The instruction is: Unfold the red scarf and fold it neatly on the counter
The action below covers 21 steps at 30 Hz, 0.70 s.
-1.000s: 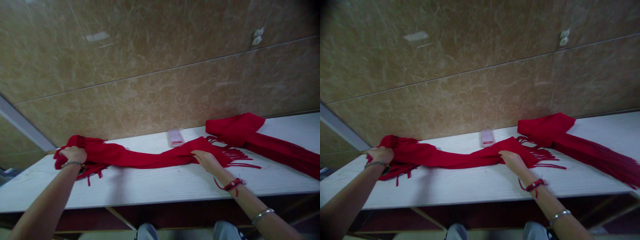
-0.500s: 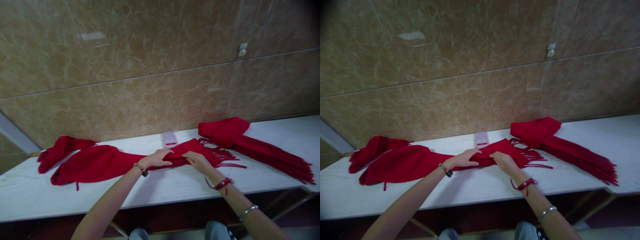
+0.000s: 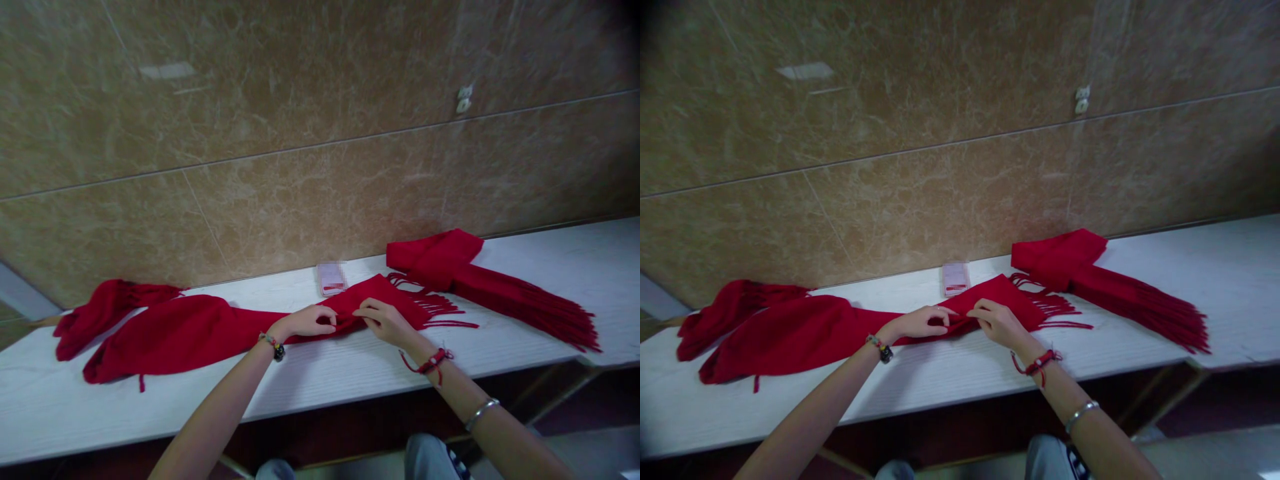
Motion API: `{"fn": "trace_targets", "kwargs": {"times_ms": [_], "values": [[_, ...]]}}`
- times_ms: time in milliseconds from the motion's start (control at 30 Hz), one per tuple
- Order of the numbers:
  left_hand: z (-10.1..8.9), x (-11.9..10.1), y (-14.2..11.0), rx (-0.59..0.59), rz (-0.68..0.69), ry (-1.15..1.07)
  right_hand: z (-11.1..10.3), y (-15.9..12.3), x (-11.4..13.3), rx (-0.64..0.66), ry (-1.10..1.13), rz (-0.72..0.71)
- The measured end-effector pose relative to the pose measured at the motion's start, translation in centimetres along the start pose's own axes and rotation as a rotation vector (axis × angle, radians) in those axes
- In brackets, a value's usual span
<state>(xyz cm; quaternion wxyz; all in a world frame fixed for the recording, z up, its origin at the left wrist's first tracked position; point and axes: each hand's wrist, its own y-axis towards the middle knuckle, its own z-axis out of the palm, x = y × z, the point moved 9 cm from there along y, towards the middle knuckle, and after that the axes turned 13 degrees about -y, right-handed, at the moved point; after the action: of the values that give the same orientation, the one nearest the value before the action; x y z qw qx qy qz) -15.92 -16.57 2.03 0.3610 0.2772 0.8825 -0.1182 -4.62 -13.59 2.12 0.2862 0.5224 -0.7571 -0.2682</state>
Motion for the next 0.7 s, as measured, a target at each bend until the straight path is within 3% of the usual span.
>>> {"fn": "trace_targets", "kwargs": {"times_ms": [233, 400, 700], "values": [[-1.3, -1.5, 0.7, -0.080, 0.082, 0.006, -0.3, 0.1, 0.3, -0.020, -0.014, -0.007], [-1.3, -2.4, 0.3, -0.058, 0.055, 0.053, -0.3, 0.2, 0.3, -0.016, -0.012, -0.007], [-0.9, -2.3, 0.8, -0.176, 0.014, 0.046, -0.4, 0.4, 0.2, 0.002, -0.006, 0.026]]}}
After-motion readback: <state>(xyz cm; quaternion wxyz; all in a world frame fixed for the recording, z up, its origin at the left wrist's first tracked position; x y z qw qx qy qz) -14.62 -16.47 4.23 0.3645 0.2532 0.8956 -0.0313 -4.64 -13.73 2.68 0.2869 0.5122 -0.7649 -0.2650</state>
